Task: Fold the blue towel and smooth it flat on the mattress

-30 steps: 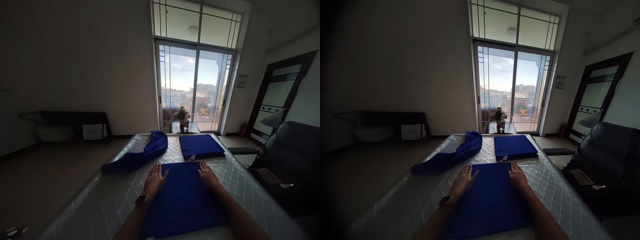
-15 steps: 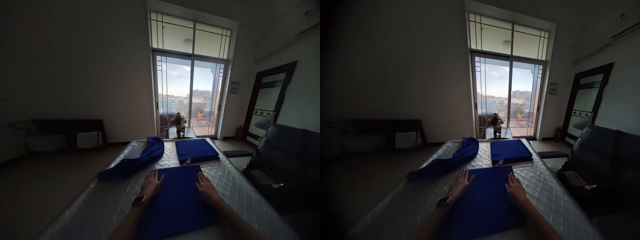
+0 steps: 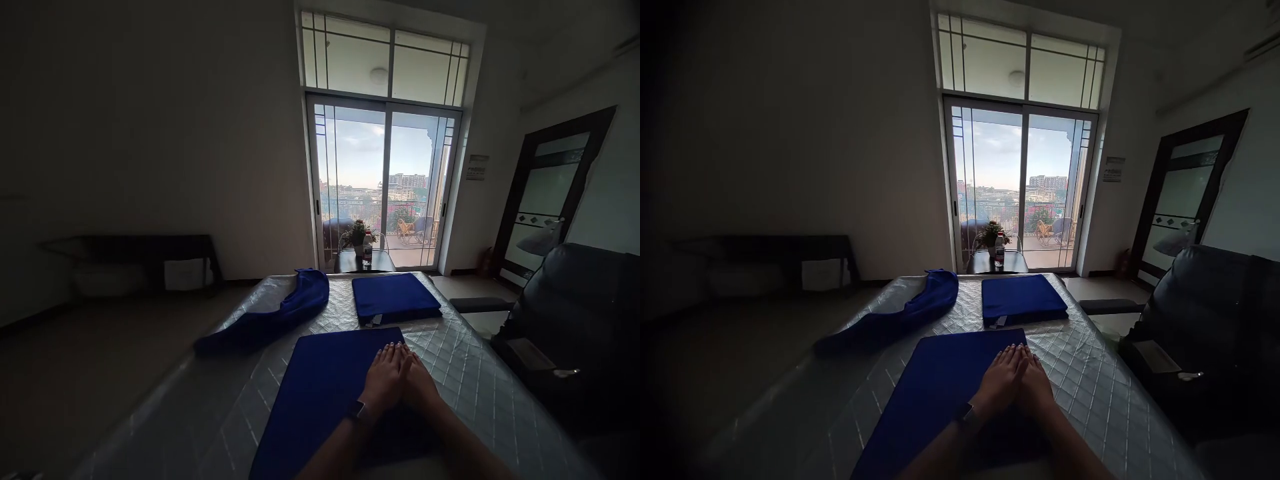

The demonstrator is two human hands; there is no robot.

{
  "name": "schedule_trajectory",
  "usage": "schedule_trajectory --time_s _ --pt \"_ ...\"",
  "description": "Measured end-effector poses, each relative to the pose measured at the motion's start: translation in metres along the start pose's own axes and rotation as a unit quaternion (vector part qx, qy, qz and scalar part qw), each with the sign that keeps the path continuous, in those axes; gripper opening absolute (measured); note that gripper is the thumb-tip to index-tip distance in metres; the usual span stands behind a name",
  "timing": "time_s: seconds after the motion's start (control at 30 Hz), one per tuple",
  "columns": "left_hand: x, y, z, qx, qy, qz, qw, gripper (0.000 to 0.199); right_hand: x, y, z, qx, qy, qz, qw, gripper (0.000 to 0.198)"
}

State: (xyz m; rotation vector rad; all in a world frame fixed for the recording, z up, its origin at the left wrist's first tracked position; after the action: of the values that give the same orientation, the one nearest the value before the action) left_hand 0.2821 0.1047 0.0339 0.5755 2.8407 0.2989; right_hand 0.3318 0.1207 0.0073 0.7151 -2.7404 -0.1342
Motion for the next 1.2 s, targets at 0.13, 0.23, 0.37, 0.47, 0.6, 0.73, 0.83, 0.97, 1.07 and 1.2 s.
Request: schedule_trajectory --time_s 0.13,0.23,0.37,0.47,0.6,0.73,0.83,0.97,1.07,1.2 --pt "0.028 -0.016 -0.005 0.014 0.004 -0.047 0.999 0.074 0.000 -0.001 -0.007 0.009 0.021 0.032 0.999 0.064" --pt "0.071 -0.037 -0.014 0.019 0.031 -0.092 0.995 0.075 0.001 -0.002 -0.015 0.016 0.056 0.071 0.996 0.067" --pt "0.150 -0.074 -0.025 0.016 0.094 -0.149 0.984 0.072 0.003 -0.004 -0.019 0.025 0.073 0.088 0.993 0.068" --pt "0.202 -0.104 -0.032 -0.015 0.121 -0.185 0.975 0.074 0.004 -0.004 -0.018 0.024 0.069 0.089 0.993 0.068" --pt "0.230 -0.128 -0.035 -0.058 0.139 -0.190 0.970 0.081 0.003 -0.004 -0.016 0.025 0.051 0.086 0.995 0.067" --pt "0.224 -0.131 -0.039 -0.103 0.143 -0.160 0.971 0.081 0.004 -0.004 -0.015 0.034 0.038 0.089 0.995 0.067" --pt "0.219 -0.130 -0.041 -0.123 0.141 -0.139 0.972 0.076 0.008 -0.004 -0.020 0.033 0.030 0.085 0.995 0.067" --pt "0.225 -0.130 -0.041 -0.109 0.143 -0.179 0.967 0.080 0.016 -0.011 -0.033 0.025 0.013 0.073 0.997 0.066" --pt "0.225 -0.130 -0.037 -0.079 0.159 -0.185 0.967 0.081 0.021 -0.025 -0.041 0.018 0.023 0.072 0.997 0.066" --pt "0.218 -0.128 -0.034 -0.061 0.188 -0.159 0.967 0.070 0.027 -0.046 -0.039 0.014 0.055 0.067 0.996 0.067"
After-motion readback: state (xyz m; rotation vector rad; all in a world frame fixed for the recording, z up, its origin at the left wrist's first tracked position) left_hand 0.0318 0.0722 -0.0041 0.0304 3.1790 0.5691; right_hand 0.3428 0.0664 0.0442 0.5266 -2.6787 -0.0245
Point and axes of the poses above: each hand's wrist, its own y-axis towards the middle knuckle, its own z-axis out of the palm, x = y × z, the point moved 9 cm from there along y, towards the middle knuckle, and after that the axes turned 7 degrees about y, right-handed, at the moved point
